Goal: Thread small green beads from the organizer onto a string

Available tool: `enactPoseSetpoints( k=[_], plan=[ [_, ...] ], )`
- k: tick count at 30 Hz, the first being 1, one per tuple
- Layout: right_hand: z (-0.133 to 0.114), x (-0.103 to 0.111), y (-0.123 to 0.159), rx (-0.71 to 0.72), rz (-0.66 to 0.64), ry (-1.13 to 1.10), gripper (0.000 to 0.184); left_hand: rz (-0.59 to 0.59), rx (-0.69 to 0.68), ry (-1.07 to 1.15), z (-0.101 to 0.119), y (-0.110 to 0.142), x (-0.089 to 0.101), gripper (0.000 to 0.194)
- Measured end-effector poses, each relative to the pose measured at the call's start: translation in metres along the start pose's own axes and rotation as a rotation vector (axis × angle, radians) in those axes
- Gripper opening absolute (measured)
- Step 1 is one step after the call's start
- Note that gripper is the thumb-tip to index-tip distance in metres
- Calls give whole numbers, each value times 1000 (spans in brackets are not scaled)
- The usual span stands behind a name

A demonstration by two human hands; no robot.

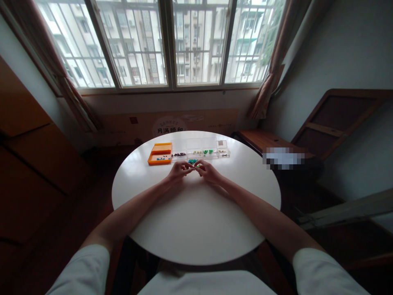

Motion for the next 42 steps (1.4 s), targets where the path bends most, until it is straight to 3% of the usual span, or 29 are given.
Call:
enactPoseSetpoints(
  k=[26,42],
  plan=[
    [0,4,-1,-23,35,3,24,2,-15,-38,-10,-2,-1,31],
    [2,3,-1,-11,27,-38,19,2,-31,-48,-7,-2,-1,33]
  ],
)
Point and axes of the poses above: each hand's wrist, its own y-axis away from the middle knuckle, its own x-axis out of the back of the hand, z = x × y, the point moved 8 cm from there along -y, towards the middle knuckle, and after that the axes turned 13 degrees about -z, right-handed, at the moved point
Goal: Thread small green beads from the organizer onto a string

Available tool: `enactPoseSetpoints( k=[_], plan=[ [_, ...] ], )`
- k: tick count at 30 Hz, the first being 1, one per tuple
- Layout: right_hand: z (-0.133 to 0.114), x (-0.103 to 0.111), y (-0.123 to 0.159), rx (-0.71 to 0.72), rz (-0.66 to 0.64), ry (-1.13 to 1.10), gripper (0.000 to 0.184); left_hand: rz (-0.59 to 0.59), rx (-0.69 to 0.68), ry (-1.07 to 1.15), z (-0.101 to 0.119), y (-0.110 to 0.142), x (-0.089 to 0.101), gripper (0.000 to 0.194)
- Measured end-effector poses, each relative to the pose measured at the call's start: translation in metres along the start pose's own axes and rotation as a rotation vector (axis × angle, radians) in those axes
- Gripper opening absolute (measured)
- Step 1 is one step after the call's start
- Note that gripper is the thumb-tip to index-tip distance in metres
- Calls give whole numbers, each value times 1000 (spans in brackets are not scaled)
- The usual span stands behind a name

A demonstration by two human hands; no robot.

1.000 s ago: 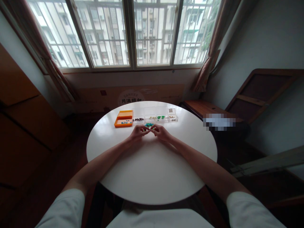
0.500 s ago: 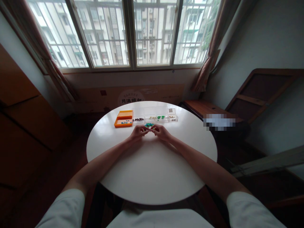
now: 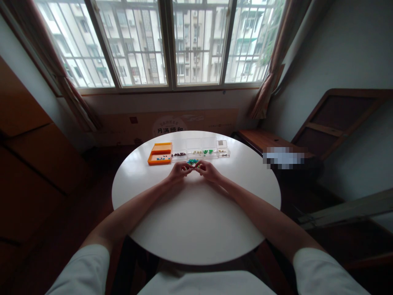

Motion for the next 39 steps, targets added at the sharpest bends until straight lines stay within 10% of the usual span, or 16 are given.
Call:
enactPoseSetpoints(
  k=[39],
  plan=[
    [1,-2,1,11,-27,-16,19,-6,-32,-35,4,0,-1,30]
  ],
)
Point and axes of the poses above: each hand's wrist, its own y-axis away from the middle knuckle, its own x-axis out of the back of the hand, z = x × y, the point moved 8 cm from there along -y, towards the middle knuckle, and after that the axes turned 13 degrees about -z, right-handed, at the moved point
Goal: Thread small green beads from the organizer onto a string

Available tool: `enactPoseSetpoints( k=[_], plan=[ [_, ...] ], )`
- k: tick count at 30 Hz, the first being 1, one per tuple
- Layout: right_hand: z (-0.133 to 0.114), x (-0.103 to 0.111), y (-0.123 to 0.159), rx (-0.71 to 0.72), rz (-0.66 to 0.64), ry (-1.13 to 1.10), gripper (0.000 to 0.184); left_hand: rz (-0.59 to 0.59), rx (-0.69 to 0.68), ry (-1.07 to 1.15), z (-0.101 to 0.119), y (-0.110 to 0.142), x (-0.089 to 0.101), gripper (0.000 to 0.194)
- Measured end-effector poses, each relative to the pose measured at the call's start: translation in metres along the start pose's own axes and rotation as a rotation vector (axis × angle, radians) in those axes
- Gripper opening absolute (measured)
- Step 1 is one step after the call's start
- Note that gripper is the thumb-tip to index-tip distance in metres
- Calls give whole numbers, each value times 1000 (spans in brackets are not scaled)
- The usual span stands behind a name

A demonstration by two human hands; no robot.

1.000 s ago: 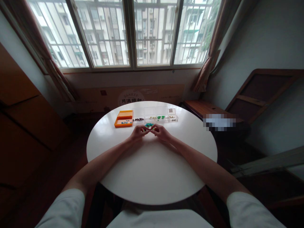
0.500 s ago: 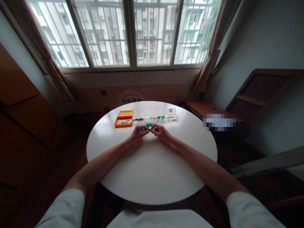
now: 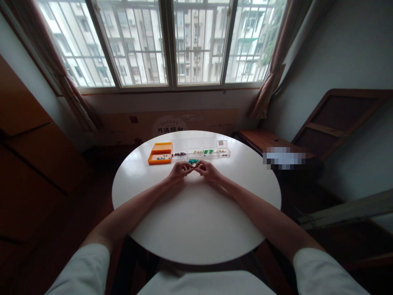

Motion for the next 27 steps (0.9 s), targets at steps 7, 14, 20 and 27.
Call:
enactPoseSetpoints(
  k=[7,14,20,27],
  plan=[
    [3,0,0,1,-2,-2,19,1,15,26,-3,0,-1,29],
    [0,0,0,-6,2,19,20,3,20,26,-3,0,0,30],
    [-4,1,1,-11,11,31,17,1,25,33,-4,0,0,30],
    [-1,1,1,-9,8,35,18,2,19,31,-4,0,-1,28]
  ],
)
Point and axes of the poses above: each hand's wrist, its own y-axis away from the middle knuckle, its own x-axis out of the back of the hand, z = x × y, the point moved 8 cm from there along -y, towards the middle knuckle, and after that the axes turned 13 degrees about -z, right-handed, at the moved point
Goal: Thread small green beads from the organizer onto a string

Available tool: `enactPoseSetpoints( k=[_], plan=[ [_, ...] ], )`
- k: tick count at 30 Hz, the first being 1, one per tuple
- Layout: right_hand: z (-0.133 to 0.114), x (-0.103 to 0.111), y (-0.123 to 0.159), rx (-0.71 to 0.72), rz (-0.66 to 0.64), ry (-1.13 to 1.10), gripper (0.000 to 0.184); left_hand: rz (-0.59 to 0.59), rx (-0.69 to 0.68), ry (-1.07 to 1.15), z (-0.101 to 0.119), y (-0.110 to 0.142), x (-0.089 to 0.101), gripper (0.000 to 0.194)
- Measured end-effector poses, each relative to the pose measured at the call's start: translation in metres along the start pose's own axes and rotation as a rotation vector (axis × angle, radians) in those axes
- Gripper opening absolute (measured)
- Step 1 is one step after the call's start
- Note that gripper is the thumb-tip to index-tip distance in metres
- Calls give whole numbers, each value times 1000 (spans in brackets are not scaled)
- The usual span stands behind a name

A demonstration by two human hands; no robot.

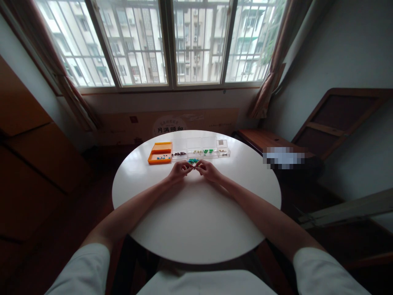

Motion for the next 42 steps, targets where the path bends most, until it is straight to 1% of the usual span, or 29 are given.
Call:
enactPoseSetpoints(
  k=[6,17,25,35,42],
  plan=[
    [1,-1,0,3,2,-5,18,-2,-7,23,-1,0,0,27],
    [1,-2,0,15,-12,-23,19,-14,8,18,5,2,-1,30],
    [3,-2,0,25,-21,-26,23,-40,-12,15,6,1,-3,32],
    [2,-2,-1,9,-12,-27,25,-10,-2,-17,7,1,0,33],
    [1,-2,0,7,-14,-39,25,14,-13,-34,2,1,3,32]
  ],
)
Point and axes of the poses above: each hand's wrist, its own y-axis away from the middle knuckle, its own x-axis out of the back of the hand, z = x × y, the point moved 8 cm from there along -y, towards the middle knuckle, and after that the axes turned 13 degrees about -z, right-handed, at the moved point
